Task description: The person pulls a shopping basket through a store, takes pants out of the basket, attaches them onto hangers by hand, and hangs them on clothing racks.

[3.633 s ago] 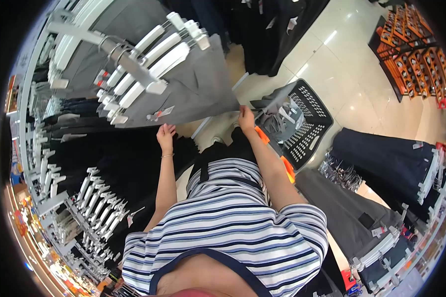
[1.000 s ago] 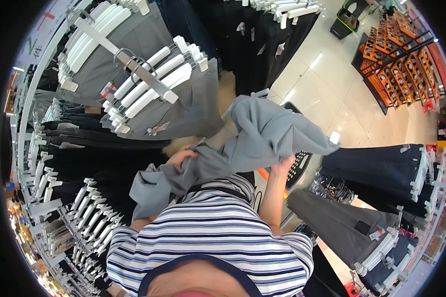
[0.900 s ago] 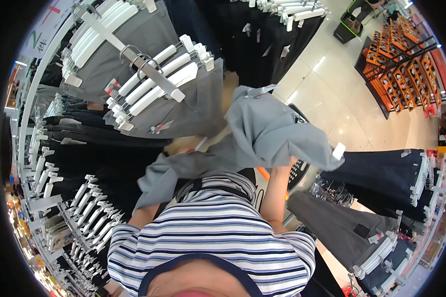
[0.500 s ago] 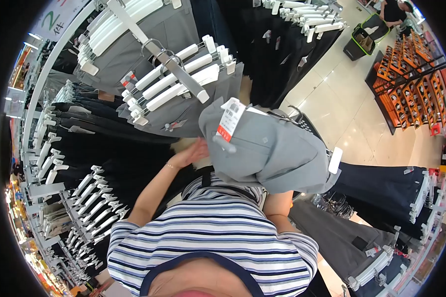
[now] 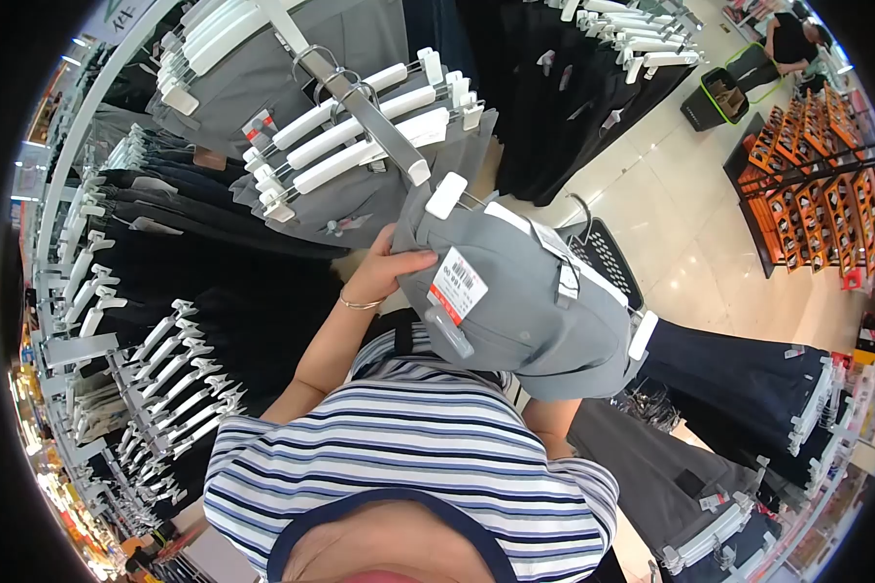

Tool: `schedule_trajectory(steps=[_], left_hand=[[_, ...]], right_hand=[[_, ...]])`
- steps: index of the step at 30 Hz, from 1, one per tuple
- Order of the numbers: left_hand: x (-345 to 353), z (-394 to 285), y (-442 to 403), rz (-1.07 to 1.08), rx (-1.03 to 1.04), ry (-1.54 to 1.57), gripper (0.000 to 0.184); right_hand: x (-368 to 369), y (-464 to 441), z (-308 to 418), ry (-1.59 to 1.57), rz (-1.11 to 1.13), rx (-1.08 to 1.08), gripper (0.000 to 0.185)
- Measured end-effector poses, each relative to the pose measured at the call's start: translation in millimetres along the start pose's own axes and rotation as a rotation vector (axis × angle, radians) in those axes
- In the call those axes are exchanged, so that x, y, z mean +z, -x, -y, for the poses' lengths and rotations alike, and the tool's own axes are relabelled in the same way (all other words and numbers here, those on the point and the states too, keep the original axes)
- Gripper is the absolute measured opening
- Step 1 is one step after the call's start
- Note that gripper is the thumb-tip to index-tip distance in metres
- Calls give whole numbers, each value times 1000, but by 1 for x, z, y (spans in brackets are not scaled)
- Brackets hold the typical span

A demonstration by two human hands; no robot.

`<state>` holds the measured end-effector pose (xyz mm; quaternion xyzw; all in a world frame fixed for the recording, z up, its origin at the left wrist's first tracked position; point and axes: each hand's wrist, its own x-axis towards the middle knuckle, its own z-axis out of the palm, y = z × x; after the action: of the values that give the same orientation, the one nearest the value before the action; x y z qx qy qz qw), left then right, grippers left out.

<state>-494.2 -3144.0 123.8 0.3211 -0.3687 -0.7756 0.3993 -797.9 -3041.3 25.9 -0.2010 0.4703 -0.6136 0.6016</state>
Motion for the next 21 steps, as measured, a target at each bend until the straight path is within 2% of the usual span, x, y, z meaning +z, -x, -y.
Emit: schedule_trajectory(steps=[4,7,12,14,16,19,21], left_hand=[[7,6,8,76,120,-160,21],[6,18,10,97,320,-273,21],[-13,49,10,57,558,-397,35],[-26,76,10,-100,586,-373,35],[-18,56,14,-32,527,-345,36],[-13,47,25,-105,478,-279,37],[-11,38,34,-121,599,-479,40]], right_hand=[[-8,6,6,50,-43,-30,36],[-11,9,12,76,-73,-57,36],[-20,15,28,104,-124,-99,37],[-22,18,34,110,-140,-111,37],[-24,22,34,121,-157,-113,37],[-29,24,29,183,-197,-94,37],[-51,12,30,500,-299,-11,38]])
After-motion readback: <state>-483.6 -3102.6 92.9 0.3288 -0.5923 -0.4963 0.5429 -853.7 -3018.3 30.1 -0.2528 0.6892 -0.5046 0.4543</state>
